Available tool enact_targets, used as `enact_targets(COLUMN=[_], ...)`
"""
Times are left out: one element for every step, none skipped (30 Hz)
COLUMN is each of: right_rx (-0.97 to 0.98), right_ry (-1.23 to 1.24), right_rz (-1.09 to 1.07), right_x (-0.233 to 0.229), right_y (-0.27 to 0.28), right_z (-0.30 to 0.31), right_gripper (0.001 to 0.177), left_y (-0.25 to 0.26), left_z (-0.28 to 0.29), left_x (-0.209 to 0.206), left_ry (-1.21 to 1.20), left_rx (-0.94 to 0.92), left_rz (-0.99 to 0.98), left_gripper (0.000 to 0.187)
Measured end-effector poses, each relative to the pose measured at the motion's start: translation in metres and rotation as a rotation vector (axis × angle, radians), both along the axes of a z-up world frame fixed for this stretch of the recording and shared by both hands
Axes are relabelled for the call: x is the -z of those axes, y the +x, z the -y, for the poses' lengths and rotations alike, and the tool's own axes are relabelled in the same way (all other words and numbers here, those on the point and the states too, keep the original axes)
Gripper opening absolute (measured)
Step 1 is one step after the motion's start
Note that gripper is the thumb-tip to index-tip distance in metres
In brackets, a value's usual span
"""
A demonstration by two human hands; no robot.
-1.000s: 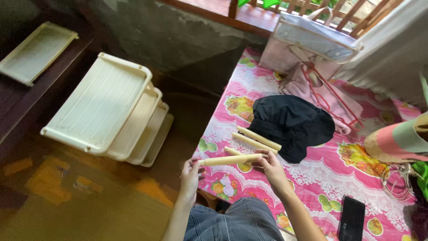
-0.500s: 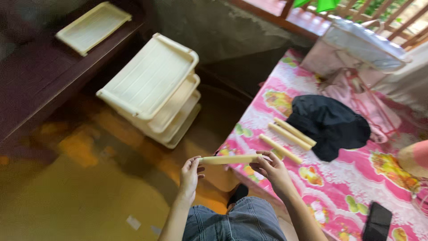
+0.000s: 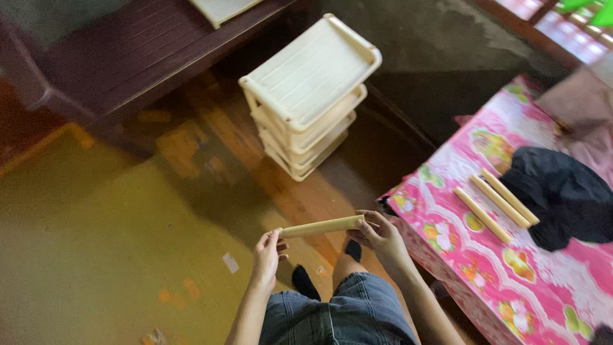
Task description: The person picks up a stack of beige plastic trays and inserts short wooden dowels into the corner holes of each tray, one at a time. The trays are handled individually and placed back on the floor after each dowel insertion.
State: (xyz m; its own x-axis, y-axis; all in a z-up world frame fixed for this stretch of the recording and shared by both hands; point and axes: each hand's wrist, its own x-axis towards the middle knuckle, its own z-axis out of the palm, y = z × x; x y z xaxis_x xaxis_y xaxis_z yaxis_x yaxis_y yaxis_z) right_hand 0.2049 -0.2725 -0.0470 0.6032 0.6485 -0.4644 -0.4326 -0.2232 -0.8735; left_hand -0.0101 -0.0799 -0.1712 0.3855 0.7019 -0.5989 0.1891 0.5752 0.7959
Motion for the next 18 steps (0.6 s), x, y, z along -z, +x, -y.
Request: enact_targets(right_rx=[-0.029, -0.046, -0.058, -0.071, -0.085, -0.099, -0.112, -0.123, -0.133, -0.143, -0.143, -0.144, -0.143, -0.147, -0.15, -0.152, -0.146, -0.14], right_ry=[-0.019, 0.02, 0.06, 0.099, 0.093, 0.087, 0.081, 0.075, 0.069, 0.064, 0.07, 0.076, 0.084, 0.099, 0.112, 0.125, 0.132, 0.139], right_rz=[0.003, -0.011, -0.025, -0.04, -0.031, -0.021, -0.012, 0.006, 0.024, 0.041, 0.048, 0.055, 0.063, 0.077, 0.089, 0.102, 0.076, 0.049], right_x=[-0.002, -0.002, -0.002, -0.001, 0.0, 0.0, 0.002, 0.004, 0.006, 0.009, 0.011, 0.013, 0.016, 0.02, 0.022, 0.024, 0.024, 0.023], right_y=[-0.005, -0.009, -0.01, -0.011, -0.01, -0.008, -0.005, 0.0, 0.005, 0.012, 0.019, 0.027, 0.037, 0.049, 0.06, 0.071, 0.082, 0.095], right_z=[-0.01, -0.021, -0.032, -0.042, -0.051, -0.061, -0.071, -0.08, -0.089, -0.1, -0.112, -0.124, -0.137, -0.153, -0.17, -0.186, -0.2, -0.212], right_gripper=[0.036, 0.035, 0.034, 0.034, 0.034, 0.034, 0.034, 0.034, 0.034, 0.034, 0.034, 0.034, 0.034, 0.034, 0.033, 0.033, 0.032, 0.032], left_y=[-0.008, -0.014, -0.018, -0.022, -0.023, -0.022, -0.021, -0.018, -0.014, -0.01, -0.003, 0.004, 0.013, 0.023, 0.032, 0.042, 0.054, 0.065], left_z=[-0.006, -0.011, -0.016, -0.021, -0.027, -0.033, -0.04, -0.047, -0.055, -0.064, -0.075, -0.087, -0.1, -0.115, -0.128, -0.144, -0.162, -0.179], left_x=[0.0, 0.001, 0.002, 0.004, 0.005, 0.007, 0.01, 0.013, 0.016, 0.02, 0.023, 0.027, 0.031, 0.034, 0.037, 0.038, 0.039, 0.039], left_ry=[-0.009, -0.017, -0.026, -0.027, -0.026, -0.025, -0.03, -0.035, -0.04, -0.037, -0.034, -0.03, -0.028, -0.026, -0.027, -0.004, 0.02, 0.044], left_rx=[-0.024, -0.049, -0.069, -0.077, -0.081, -0.085, -0.091, -0.097, -0.103, -0.092, -0.079, -0.067, -0.066, -0.066, -0.064, -0.044, -0.023, -0.002], left_rz=[0.014, 0.028, 0.043, 0.036, 0.032, 0.027, 0.026, 0.025, 0.023, 0.022, 0.021, 0.02, 0.036, 0.052, 0.066, 0.071, 0.075, 0.08], left_gripper=[0.031, 0.031, 0.031, 0.031, 0.031, 0.031, 0.031, 0.031, 0.032, 0.032, 0.032, 0.032, 0.032, 0.032, 0.032, 0.033, 0.034, 0.034])
